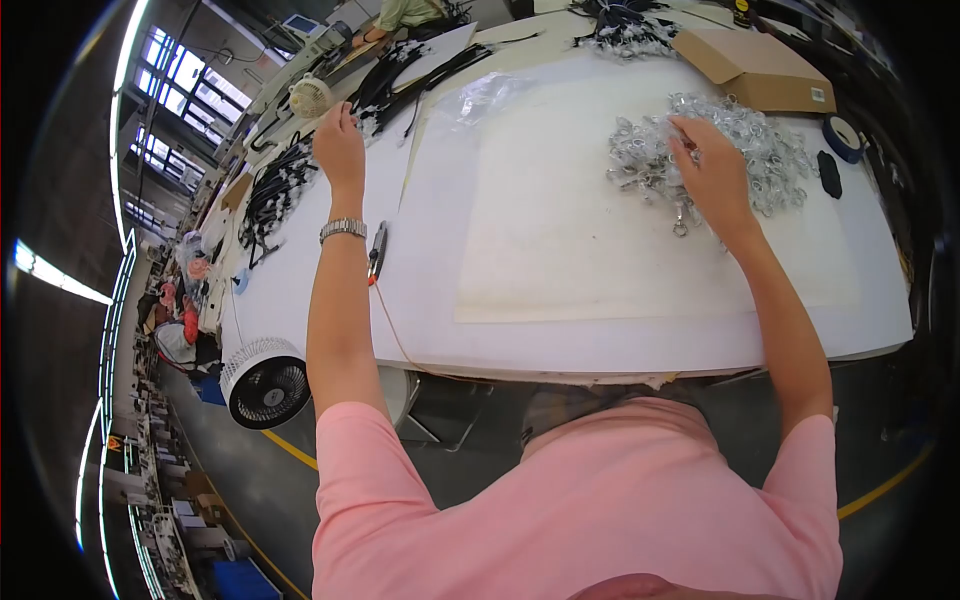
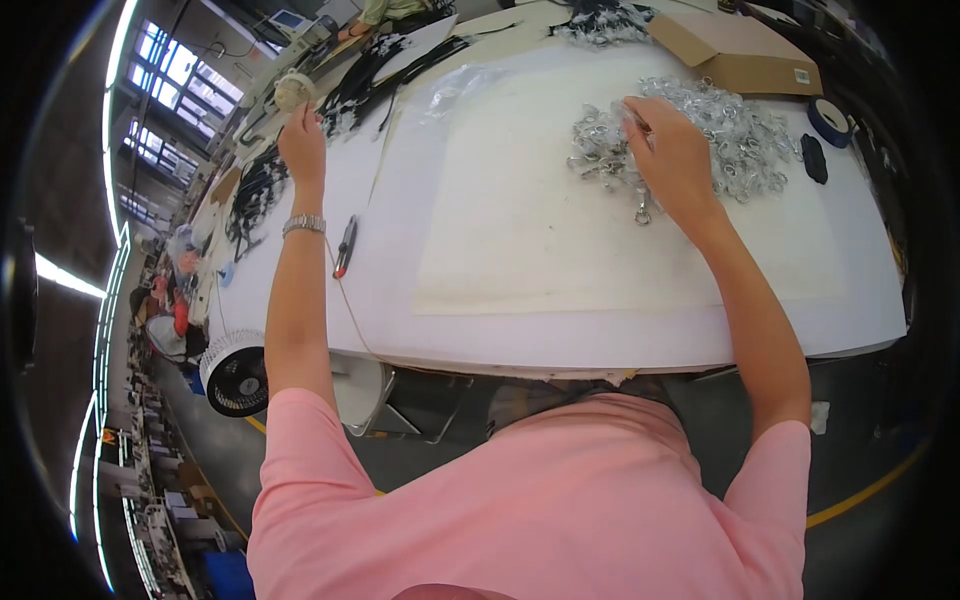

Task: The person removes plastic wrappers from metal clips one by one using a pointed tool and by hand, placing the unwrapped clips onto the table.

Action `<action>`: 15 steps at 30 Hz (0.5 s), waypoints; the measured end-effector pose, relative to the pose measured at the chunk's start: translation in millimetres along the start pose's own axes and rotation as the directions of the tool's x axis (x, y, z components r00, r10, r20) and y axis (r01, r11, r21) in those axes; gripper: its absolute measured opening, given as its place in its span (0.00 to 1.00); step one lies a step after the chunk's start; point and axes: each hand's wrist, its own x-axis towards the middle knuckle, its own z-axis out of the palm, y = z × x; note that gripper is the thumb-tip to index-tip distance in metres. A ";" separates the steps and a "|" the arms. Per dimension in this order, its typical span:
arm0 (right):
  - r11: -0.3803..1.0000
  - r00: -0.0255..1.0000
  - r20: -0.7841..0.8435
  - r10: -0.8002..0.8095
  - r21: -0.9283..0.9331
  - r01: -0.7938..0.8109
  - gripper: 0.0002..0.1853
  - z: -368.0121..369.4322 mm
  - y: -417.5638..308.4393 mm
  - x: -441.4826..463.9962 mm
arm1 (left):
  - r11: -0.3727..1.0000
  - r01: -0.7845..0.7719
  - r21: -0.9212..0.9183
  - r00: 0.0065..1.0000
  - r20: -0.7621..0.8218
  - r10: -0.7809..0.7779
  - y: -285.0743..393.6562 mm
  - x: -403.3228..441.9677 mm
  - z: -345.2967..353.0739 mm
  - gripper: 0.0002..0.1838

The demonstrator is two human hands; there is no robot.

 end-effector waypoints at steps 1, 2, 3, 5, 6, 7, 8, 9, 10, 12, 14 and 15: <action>0.992 0.997 -0.011 -0.082 -0.100 0.080 0.15 2.1 10.8 -4.2 | 0.986 -0.069 0.151 0.990 0.134 0.049 -51.5 -31.6 37.2 0.19; 0.967 0.986 -0.011 -0.164 -0.197 0.158 0.16 5.8 22.2 -9.2 | 0.944 -0.156 0.291 0.960 0.269 0.076 -86.8 -57.9 64.1 0.25; 0.928 0.970 -0.007 -0.245 -0.291 0.232 0.18 7.1 28.4 -12.3 | 0.932 -0.075 0.355 0.901 0.425 -0.090 -78.1 -80.8 61.1 0.33; 0.917 0.960 0.024 -0.280 -0.290 0.274 0.20 4.0 23.0 -19.5 | 0.931 -0.085 0.355 0.960 0.280 -0.019 -69.1 -122.5 61.4 0.32; 0.909 0.953 0.040 -0.299 -0.293 0.298 0.21 2.8 18.2 -22.3 | 0.936 -0.077 0.345 0.963 0.270 -0.020 -70.6 -131.5 66.6 0.31; 0.918 0.948 0.043 -0.317 -0.236 0.318 0.20 2.9 11.4 -24.6 | 0.925 -0.155 0.346 0.944 0.327 0.036 -61.8 -130.6 61.7 0.29; 0.924 0.940 0.057 -0.338 -0.169 0.343 0.19 5.0 2.1 -28.2 | 0.911 -0.221 0.349 0.919 0.387 0.075 -51.2 -132.1 47.4 0.28; 0.925 0.930 0.068 -0.361 -0.100 0.366 0.18 8.0 -6.4 -32.4 | 0.893 -0.286 0.349 0.889 0.445 0.111 -49.3 -136.7 37.6 0.26; 0.921 0.919 0.103 -0.381 -0.042 0.387 0.17 11.8 -13.3 -38.7 | 0.882 -0.300 0.364 0.892 0.434 0.124 -54.1 -137.1 29.8 0.24; 0.906 0.892 0.158 -0.424 0.073 0.418 0.15 19.8 -25.8 -52.5 | 0.855 -0.335 0.396 0.897 0.411 0.162 -76.9 -121.3 14.0 0.18; 0.887 0.864 0.212 -0.458 0.182 0.425 0.13 24.2 -36.3 -65.0 | 0.811 -0.270 0.519 0.912 0.409 0.042 -91.6 -107.4 -1.1 0.12; 0.876 0.849 0.237 -0.473 0.234 0.423 0.12 25.5 -40.6 -70.7 | 0.782 -0.240 0.575 0.915 0.403 -0.015 -98.2 -99.7 -8.2 0.09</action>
